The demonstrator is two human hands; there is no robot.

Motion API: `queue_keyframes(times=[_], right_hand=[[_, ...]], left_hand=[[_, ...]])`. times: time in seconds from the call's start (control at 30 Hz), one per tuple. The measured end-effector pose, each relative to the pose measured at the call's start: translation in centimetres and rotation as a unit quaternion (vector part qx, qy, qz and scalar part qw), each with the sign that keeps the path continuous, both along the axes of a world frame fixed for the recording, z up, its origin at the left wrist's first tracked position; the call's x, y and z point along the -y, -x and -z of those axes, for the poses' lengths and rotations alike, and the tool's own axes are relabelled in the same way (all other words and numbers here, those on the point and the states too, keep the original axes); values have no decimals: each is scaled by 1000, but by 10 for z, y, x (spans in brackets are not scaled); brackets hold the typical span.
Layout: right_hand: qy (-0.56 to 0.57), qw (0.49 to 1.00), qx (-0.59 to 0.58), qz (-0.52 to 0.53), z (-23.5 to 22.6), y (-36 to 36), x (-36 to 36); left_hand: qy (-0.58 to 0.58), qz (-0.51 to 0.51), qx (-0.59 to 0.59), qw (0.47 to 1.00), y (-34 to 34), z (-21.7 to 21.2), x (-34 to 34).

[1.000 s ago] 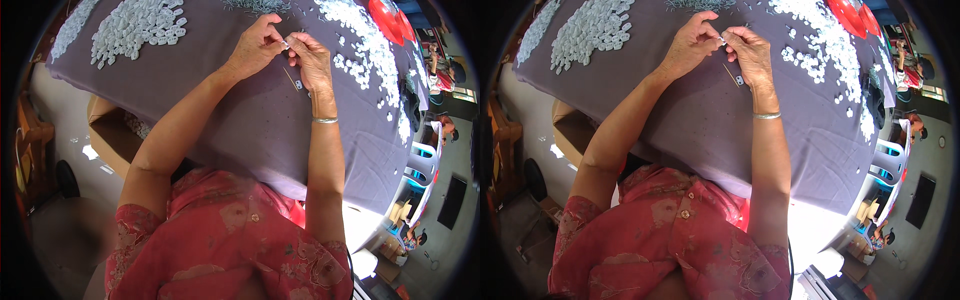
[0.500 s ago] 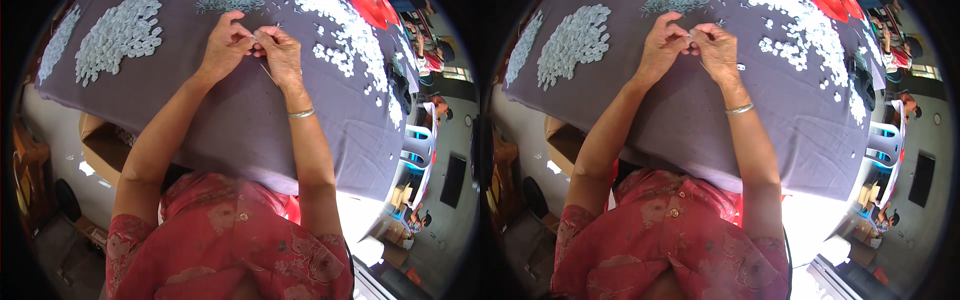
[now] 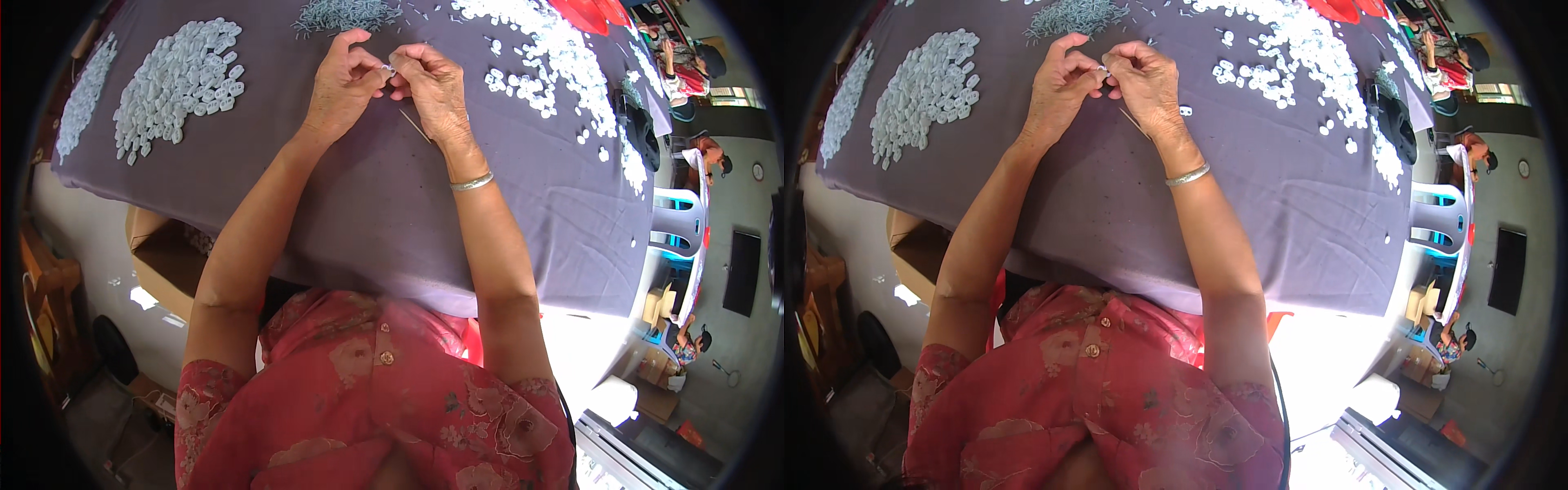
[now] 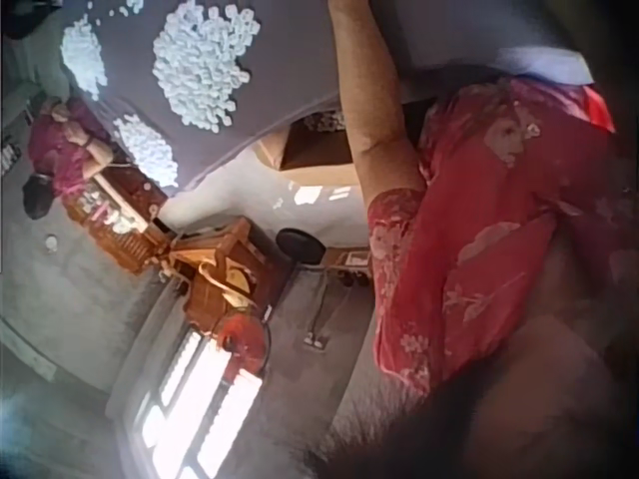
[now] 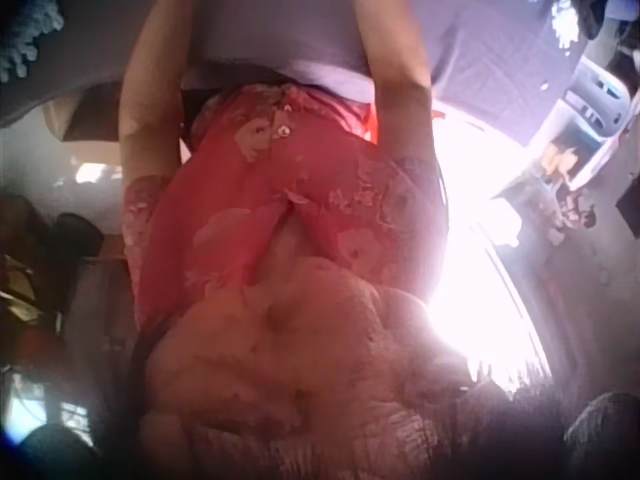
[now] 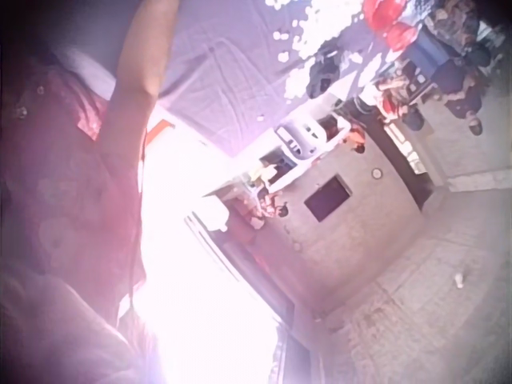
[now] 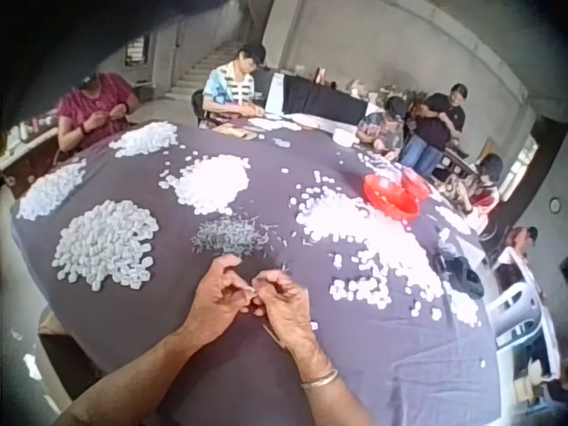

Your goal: The person assembles small plastic components by hand, repeatedly fitting the pieces together and setting them on the table.

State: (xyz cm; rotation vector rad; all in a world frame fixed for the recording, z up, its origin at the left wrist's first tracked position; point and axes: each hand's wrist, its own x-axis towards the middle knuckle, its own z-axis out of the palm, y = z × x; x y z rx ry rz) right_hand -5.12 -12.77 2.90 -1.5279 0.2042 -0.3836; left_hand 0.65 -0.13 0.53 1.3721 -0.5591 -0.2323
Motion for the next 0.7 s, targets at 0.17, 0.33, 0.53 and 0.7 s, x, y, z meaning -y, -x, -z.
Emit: queue_keyframes(times=[0.17, 0.33, 0.53, 0.7], right_hand=[[-36, 997, -49, 52, -11, 4, 5], [2, 989, -22, 145, -14, 11, 44], [432, 857, -164, 230, -13, 29, 133], [498, 837, -170, 149, -8, 35, 140]], left_hand=[[11, -1, 7, 1000, 0, 2, 0], [19, 13, 10, 1000, 1, 0, -3], [7, 14, -13, 1000, 4, -8, 1], [6, 11, -7, 1000, 3, -4, 0]])
